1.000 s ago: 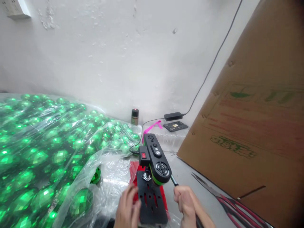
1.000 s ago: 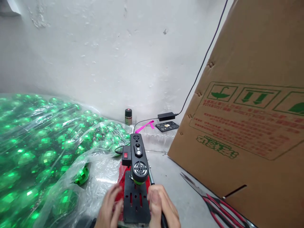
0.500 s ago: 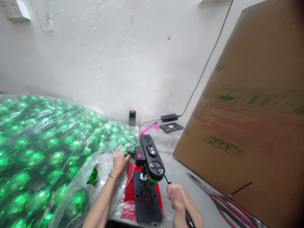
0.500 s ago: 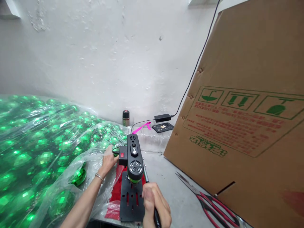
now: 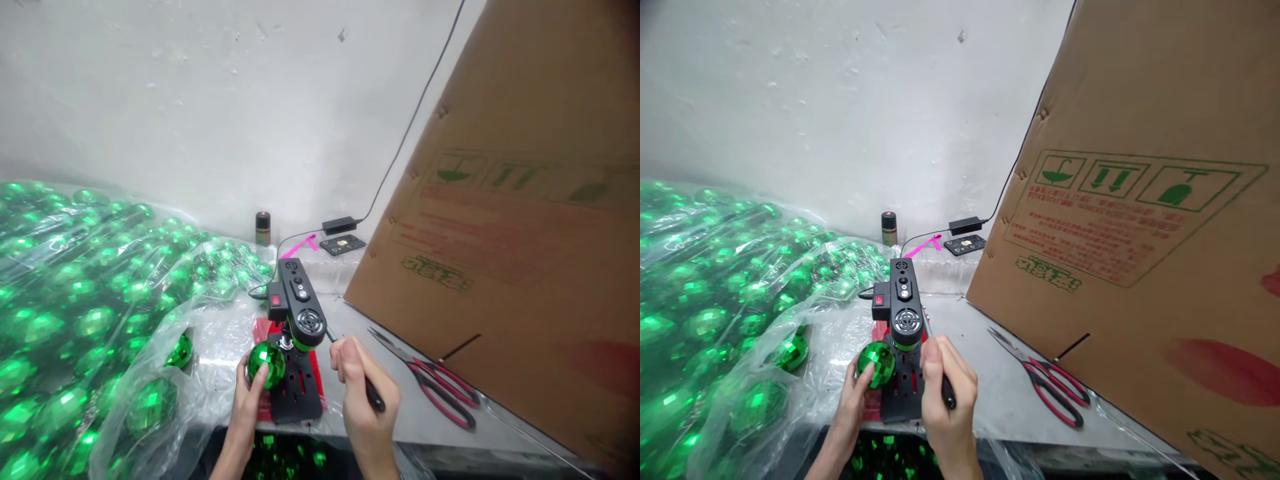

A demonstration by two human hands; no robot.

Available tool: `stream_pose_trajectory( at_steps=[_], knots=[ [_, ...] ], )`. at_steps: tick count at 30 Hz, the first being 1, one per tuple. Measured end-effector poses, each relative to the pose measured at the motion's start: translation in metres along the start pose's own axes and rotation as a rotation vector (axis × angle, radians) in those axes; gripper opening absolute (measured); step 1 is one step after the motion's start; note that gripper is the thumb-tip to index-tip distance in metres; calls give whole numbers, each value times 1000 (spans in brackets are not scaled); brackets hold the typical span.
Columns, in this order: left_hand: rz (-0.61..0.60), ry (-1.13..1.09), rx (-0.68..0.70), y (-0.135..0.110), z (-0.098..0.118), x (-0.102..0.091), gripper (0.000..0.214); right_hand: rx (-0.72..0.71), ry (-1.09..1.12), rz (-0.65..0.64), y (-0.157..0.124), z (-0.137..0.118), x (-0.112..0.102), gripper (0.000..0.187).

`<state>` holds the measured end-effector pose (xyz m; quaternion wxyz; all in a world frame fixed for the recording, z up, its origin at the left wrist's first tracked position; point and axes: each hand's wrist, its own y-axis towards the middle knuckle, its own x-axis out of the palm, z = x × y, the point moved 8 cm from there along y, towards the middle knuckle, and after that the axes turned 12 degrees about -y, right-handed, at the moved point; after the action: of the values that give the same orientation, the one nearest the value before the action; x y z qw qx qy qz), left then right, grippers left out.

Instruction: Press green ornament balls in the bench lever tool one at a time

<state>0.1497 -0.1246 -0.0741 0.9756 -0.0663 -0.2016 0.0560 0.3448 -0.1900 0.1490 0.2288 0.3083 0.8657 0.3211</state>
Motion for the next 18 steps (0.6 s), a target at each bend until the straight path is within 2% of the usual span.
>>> stream_pose_trajectory(
  at_steps=[3,6,8,18],
  knots=[
    [-35,161,28,-1,-12,8,86,7,-3,-19,-2,0,0,46],
    [-16,346,154,0,-10,13,81,1,5,-39,-3,1,1,44],
    [-25,414,186,0,-11,16,76,2,13,-41,-4,1,1,43],
    [-128,469,272,1,-28,22,77,8,40,-43,-8,4,1,41]
  ],
)
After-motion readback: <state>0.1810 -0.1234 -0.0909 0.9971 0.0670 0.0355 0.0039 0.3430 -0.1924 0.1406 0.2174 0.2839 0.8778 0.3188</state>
